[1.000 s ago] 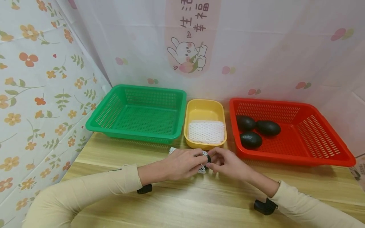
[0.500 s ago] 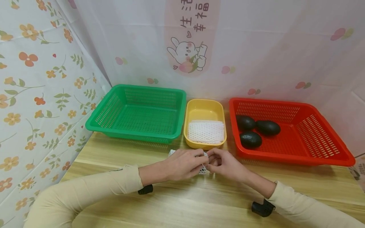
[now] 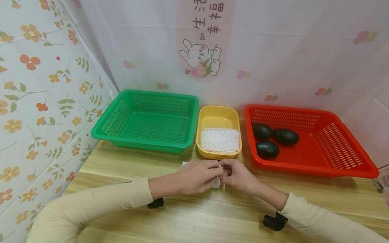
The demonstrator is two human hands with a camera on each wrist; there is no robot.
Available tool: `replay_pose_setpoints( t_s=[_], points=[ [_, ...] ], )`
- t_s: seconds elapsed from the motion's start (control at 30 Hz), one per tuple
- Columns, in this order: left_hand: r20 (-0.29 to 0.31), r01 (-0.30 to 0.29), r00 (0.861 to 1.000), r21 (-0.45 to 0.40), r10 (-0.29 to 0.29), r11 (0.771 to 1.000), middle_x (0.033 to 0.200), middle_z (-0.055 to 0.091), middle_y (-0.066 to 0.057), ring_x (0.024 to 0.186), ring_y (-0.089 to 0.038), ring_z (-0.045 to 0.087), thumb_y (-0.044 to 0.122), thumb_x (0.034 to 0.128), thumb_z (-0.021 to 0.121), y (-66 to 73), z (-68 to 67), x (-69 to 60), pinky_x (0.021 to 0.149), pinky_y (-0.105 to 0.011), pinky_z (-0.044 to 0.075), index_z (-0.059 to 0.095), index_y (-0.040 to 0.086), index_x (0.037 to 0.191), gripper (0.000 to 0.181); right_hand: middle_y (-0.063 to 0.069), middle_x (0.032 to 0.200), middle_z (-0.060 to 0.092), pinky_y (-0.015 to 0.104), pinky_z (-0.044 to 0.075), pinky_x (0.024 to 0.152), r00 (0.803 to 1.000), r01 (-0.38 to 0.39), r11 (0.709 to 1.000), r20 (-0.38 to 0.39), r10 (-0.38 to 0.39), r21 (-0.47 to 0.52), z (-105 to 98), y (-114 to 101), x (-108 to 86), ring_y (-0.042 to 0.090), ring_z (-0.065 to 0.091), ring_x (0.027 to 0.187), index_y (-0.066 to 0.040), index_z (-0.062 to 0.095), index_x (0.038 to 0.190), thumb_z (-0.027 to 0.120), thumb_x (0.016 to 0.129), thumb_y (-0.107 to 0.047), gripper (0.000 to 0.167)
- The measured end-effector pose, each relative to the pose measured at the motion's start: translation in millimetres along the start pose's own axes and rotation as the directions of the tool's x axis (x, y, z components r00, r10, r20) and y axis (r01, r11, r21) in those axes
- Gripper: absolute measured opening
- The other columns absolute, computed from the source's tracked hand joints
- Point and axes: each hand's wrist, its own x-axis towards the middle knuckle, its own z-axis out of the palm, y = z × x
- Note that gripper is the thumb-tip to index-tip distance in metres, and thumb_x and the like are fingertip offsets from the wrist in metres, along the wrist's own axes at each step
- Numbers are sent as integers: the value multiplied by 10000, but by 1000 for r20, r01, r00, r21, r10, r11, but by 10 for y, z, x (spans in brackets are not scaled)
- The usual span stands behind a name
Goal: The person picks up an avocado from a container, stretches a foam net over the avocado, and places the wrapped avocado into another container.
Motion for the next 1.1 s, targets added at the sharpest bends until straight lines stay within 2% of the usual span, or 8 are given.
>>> replay_pose_setpoints(
  t_s=[0.3,0.6,0.73,0.97,1.1],
  points=[
    [-23,-5,1000,-6,5,1000,993,564,65,772,-56,509,132,976,649,3,9,-7,582,-157,386,636,198,1018,80,29,968,679,277,546,681,999,2,1000,-51,-1,13,64,-5,5,188,618,794,-2,682,1128,715,818,136,341],
    [-4,-2,1000,-10,1,1000,1019,563,69,810,-61,516,130,978,648,6,16,3,591,-163,393,630,208,1032,97,-36,926,689,285,552,690,997,20,997,-72,-25,-73,80,-3,7,169,616,775,-62,717,1101,738,836,83,303],
    [2,8,1000,3,-8,1000,1032,574,63,813,-71,527,124,973,650,2,13,10,557,-159,378,644,214,1055,122,-43,895,675,278,540,670,997,11,993,-77,-20,-117,60,-8,20,165,601,759,-76,726,1073,728,828,90,296],
    [-9,17,1000,15,-16,1000,1034,584,43,850,-92,555,126,949,701,-27,6,9,572,-162,405,638,179,1209,273,-49,789,604,255,475,618,999,0,988,-50,-8,-156,10,-17,18,156,555,713,-110,707,950,766,824,73,230],
    [-16,32,999,33,-32,999,1025,581,34,855,-101,555,145,930,734,-28,-5,-13,582,-170,415,609,158,1276,369,-48,813,640,262,510,594,1000,-13,990,-19,11,-141,-7,-9,8,147,582,691,-93,719,980,770,823,76,236]
  ],
)
